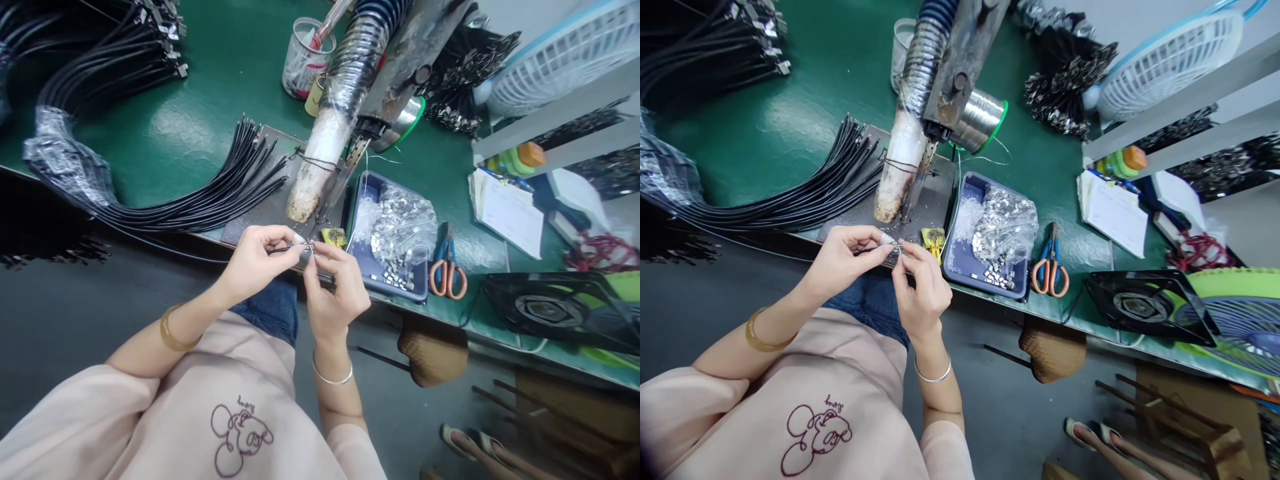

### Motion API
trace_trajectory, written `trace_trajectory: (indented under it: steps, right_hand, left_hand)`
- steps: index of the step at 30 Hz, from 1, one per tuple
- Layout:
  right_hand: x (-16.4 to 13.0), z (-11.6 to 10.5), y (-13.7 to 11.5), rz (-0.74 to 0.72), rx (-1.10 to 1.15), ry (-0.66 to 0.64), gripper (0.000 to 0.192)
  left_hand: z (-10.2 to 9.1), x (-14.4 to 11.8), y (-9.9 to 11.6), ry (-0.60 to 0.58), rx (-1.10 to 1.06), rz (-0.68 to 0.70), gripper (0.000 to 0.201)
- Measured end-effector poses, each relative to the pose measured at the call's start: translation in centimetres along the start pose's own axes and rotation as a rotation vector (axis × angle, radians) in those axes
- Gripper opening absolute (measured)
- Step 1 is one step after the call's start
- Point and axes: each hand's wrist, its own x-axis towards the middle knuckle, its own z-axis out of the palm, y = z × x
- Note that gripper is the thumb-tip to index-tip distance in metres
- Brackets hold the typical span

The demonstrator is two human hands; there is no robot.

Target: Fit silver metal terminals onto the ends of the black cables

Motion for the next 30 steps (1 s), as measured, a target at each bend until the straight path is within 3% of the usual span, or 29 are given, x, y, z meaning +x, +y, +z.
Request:
trace_trajectory:
  steps: [10,24,27,30]
  right_hand:
    - [0.6,0.3,0.3,0.047,0.033,-0.008,0.017]
    - [0.2,-0.7,0.0,0.044,0.054,-0.062,0.019]
    - [0.0,-1.4,0.1,0.077,0.115,-0.08,0.016]
    - [-1.1,-3.0,0.3,0.15,0.108,-0.042,0.008]
  left_hand:
    - [0.2,0.6,0.3,0.059,0.057,0.022,0.015]
    - [0.1,-0.1,0.1,-0.044,0.1,-0.048,0.015]
    - [-0.3,-0.6,-0.1,-0.106,0.167,-0.027,0.012]
    - [-1.1,-1.3,-0.1,-0.274,0.321,0.06,0.015]
